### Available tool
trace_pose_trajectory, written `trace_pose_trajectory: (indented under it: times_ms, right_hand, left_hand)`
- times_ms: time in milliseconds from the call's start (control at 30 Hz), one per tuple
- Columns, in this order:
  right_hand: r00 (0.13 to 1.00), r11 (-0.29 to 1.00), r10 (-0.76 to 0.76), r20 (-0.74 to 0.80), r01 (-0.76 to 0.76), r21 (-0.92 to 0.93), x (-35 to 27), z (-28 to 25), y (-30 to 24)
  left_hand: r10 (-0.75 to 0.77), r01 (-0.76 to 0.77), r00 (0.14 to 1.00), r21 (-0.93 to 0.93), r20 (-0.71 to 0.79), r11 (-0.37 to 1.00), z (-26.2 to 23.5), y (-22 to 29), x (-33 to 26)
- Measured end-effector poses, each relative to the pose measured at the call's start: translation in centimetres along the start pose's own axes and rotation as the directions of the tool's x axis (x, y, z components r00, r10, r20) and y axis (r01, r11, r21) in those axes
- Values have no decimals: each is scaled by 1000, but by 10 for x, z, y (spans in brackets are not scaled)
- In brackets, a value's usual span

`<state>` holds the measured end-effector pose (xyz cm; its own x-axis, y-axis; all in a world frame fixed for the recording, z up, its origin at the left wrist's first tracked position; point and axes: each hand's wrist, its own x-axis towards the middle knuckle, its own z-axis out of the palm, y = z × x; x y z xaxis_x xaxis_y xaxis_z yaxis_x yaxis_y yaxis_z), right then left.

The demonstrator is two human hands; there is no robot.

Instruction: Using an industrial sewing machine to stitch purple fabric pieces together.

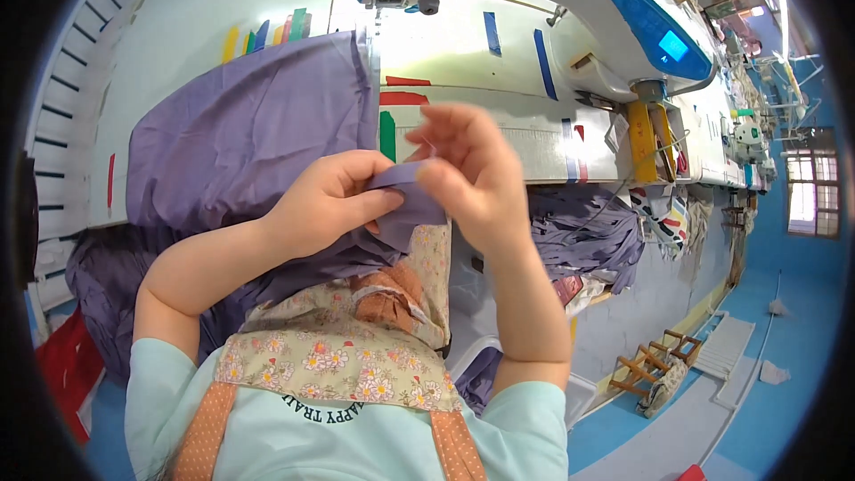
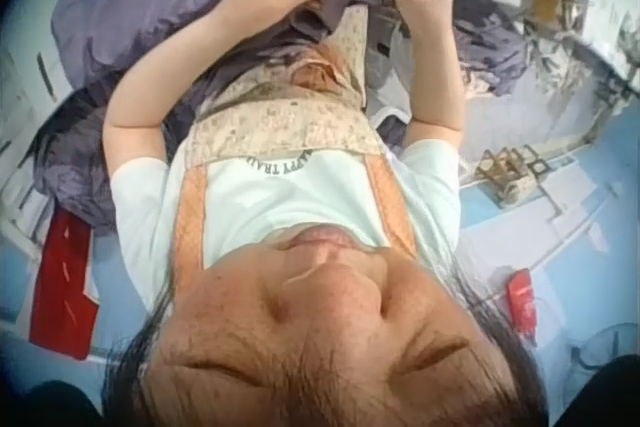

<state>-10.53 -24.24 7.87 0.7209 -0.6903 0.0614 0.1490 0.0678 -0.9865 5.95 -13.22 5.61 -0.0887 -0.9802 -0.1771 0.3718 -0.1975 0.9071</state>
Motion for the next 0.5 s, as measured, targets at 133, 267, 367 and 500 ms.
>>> trace_pose_trajectory:
  times_ms: [133, 267, 367, 500]
  right_hand:
    - [991, 989, 127, 44, -123, -84, -53, 12, 43]
    - [989, 964, 148, -24, -150, -219, -77, 24, 48]
    - [978, 923, 160, -137, -197, -330, -93, 12, 1]
    - [992, 940, 69, 107, -29, -339, -110, -13, -50]
  left_hand:
    - [63, -55, 988, 60, -140, 997, 3, -8, -22]
    - [95, -20, 976, 355, -195, 935, 0, 5, -40]
    - [52, -13, 985, 229, -164, 973, 4, 15, -55]
    - [6, -7, 997, -23, -72, 1000, 19, 8, -63]
